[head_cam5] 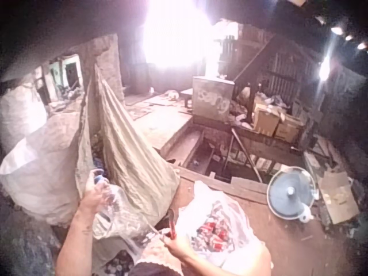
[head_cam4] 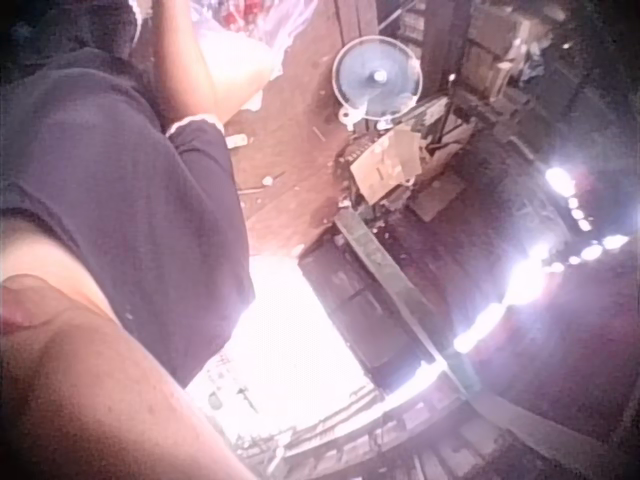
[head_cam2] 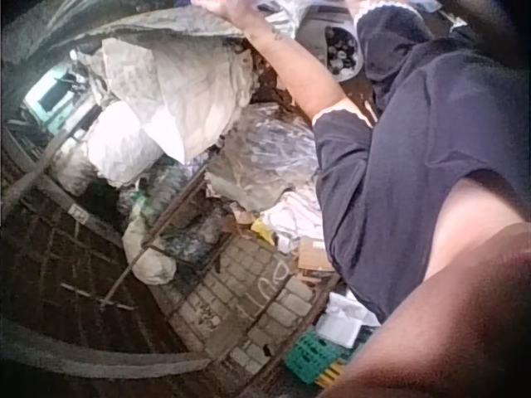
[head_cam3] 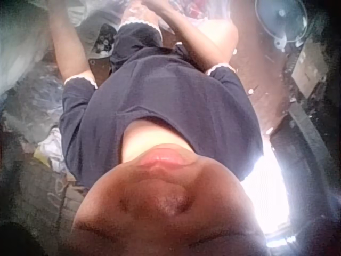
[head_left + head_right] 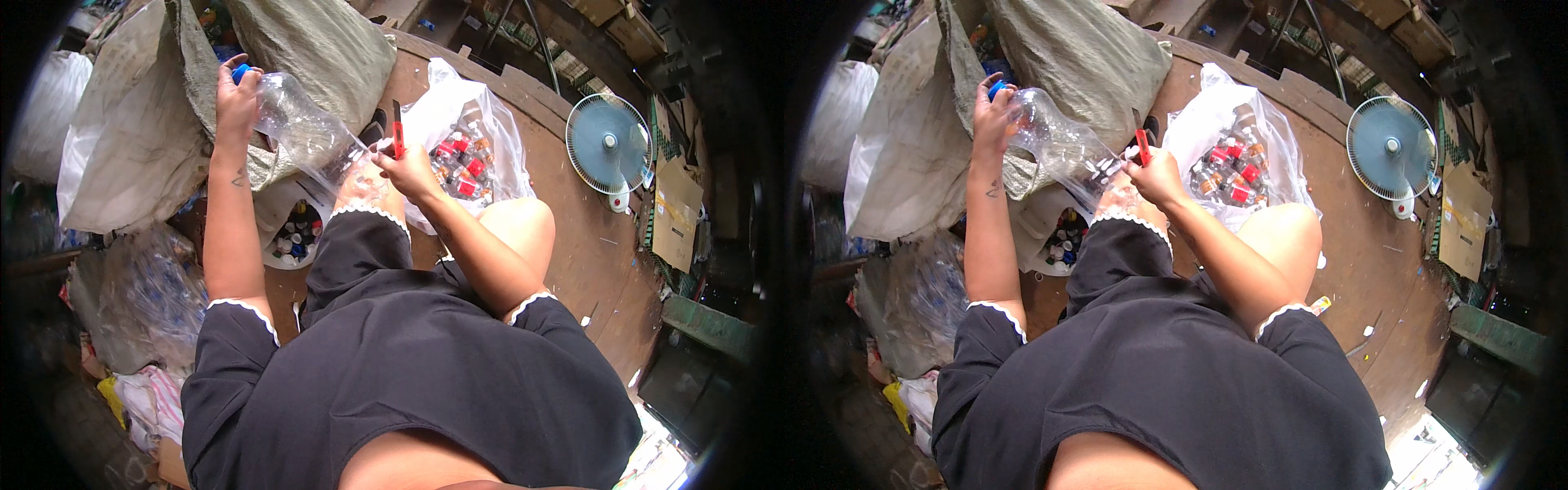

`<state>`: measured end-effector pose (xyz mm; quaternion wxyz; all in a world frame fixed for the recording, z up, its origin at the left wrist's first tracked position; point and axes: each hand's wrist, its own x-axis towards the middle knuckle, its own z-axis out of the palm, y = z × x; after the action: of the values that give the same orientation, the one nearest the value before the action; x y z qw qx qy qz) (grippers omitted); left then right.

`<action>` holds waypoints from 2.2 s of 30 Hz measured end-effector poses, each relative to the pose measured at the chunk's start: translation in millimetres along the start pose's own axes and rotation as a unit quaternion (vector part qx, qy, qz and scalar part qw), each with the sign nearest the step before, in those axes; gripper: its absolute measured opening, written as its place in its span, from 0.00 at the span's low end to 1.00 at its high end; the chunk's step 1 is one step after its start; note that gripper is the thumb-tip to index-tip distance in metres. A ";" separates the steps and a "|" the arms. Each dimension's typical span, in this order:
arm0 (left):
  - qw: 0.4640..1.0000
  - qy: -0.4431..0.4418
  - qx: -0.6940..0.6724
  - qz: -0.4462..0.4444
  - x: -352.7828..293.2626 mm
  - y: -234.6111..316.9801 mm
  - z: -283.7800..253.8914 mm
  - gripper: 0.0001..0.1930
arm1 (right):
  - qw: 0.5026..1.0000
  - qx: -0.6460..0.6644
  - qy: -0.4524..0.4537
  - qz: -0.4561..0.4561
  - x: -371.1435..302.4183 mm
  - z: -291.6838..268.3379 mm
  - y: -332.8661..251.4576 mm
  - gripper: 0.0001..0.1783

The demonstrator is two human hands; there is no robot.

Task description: The person sits and removes paper labels from plastic bottles using a red-handled tool. They pick bottles from a plastic bag, scrape or peel off labels, and place the bottles into a large sack. The process repeats with multiple bottles of different sizes and brands.

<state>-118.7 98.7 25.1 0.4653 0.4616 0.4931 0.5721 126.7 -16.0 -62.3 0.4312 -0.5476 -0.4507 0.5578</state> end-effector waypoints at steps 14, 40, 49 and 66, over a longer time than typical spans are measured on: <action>0.997 0.026 0.067 0.032 -4.8 1.8 3.2 0.17 | 0.971 -0.204 0.011 -0.121 -33.7 6.2 -41.2 0.16; 0.997 0.013 0.046 0.062 -6.1 -2.7 9.4 0.18 | 0.987 0.005 -0.161 -0.012 -30.2 9.0 -25.4 0.09; 0.989 0.023 0.123 0.073 -7.5 -0.9 9.5 0.19 | 0.989 -0.081 0.040 -0.117 -15.2 13.3 -22.7 0.08; 0.967 0.010 0.157 0.201 -159.2 145.2 -66.5 0.20 | 0.833 -0.282 0.132 -0.458 91.0 97.9 -150.3 0.17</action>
<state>-173.1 -79.2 152.5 0.2574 0.6126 0.4781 0.5743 24.4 103.1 63.5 0.5193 -0.4448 -0.7266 0.0676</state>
